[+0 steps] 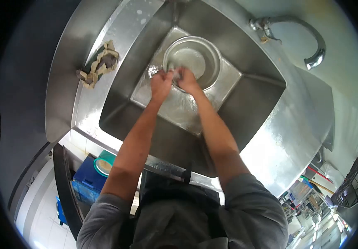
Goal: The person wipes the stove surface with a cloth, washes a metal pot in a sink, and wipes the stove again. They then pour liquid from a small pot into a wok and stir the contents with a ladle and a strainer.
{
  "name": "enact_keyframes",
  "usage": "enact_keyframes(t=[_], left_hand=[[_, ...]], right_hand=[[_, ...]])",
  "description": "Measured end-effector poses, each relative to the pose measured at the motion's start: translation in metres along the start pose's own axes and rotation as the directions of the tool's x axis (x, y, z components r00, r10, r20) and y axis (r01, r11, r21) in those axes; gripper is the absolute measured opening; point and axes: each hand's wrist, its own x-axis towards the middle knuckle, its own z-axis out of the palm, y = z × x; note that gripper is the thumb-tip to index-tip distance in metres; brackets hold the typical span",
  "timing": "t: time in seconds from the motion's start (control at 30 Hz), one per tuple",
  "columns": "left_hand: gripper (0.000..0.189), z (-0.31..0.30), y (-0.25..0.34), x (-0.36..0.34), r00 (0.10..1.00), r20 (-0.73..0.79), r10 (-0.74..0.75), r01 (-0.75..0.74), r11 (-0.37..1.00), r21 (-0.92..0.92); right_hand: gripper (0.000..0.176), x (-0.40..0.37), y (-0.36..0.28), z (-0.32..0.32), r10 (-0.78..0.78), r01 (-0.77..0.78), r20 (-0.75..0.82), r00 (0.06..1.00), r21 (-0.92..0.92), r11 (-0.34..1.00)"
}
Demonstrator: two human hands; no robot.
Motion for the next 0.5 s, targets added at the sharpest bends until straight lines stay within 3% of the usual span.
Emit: enact_keyframes(t=[0.03, 0.13, 0.17, 0.2, 0.27, 0.3, 0.37, 0.4, 0.43, 0.47, 0.5], left_hand=[[0.033, -0.026, 0.030, 0.008, 0.996, 0.017, -0.082, 0.082, 0.997, 0.013], [0.032, -0.030, -0.004, 0.035, 0.981, 0.182, 0.065, -0.076, 0.996, 0.056], [0.033, -0.037, 0.006, 0.025, 0.922, 0.366, -0.128, 0.143, 0.990, -0.014], [0.035, -0.034, 0.009, 0.015, 0.878, 0.421, -0.229, 0.264, 0.964, -0.026], [0.038, -0.029, 0.014, 0.001, 0.751, 0.522, -0.405, 0.490, 0.871, -0.028], [0.047, -0.045, 0.031, -0.001, 0.663, 0.627, -0.409, 0.595, 0.796, -0.110], [0.046, -0.044, 0.023, 0.010, 0.719, 0.624, -0.307, 0.539, 0.813, -0.221], [0.047, -0.040, 0.018, 0.021, 0.742, 0.623, -0.248, 0.507, 0.816, -0.278], [0.036, -0.040, 0.012, 0.040, 0.808, 0.533, -0.251, 0.416, 0.883, -0.215], [0.033, -0.046, 0.016, 0.043, 0.812, 0.538, -0.225, 0.394, 0.892, -0.222], [0.030, -0.057, 0.024, 0.044, 0.817, 0.539, -0.203, 0.374, 0.899, -0.229]], right_hand=[[0.028, -0.002, -0.005, -0.023, -0.036, 0.092, 0.202, 0.979, -0.276, 0.957], [0.030, -0.015, -0.002, -0.045, 0.118, 0.084, 0.559, 0.821, -0.322, 0.943], [0.031, -0.007, -0.007, -0.038, 0.195, -0.106, 0.415, 0.889, -0.228, 0.968], [0.032, 0.005, -0.016, -0.022, 0.295, -0.279, 0.274, 0.915, -0.097, 0.955], [0.034, 0.034, -0.029, 0.004, 0.526, -0.518, 0.033, 0.850, 0.235, 0.823], [0.035, 0.041, -0.019, 0.009, 0.440, -0.408, -0.047, 0.897, 0.297, 0.863], [0.035, 0.054, -0.001, 0.018, 0.254, -0.152, -0.229, 0.940, 0.385, 0.910], [0.035, 0.047, -0.001, 0.014, 0.093, -0.078, -0.103, 0.990, 0.143, 0.987], [0.034, 0.028, 0.002, 0.008, -0.031, 0.037, 0.060, 0.998, -0.097, 0.995], [0.033, 0.009, 0.001, 0.001, -0.111, 0.189, 0.249, 0.962, -0.312, 0.931], [0.032, -0.006, -0.013, -0.009, -0.038, 0.170, 0.295, 0.955, -0.439, 0.882]])
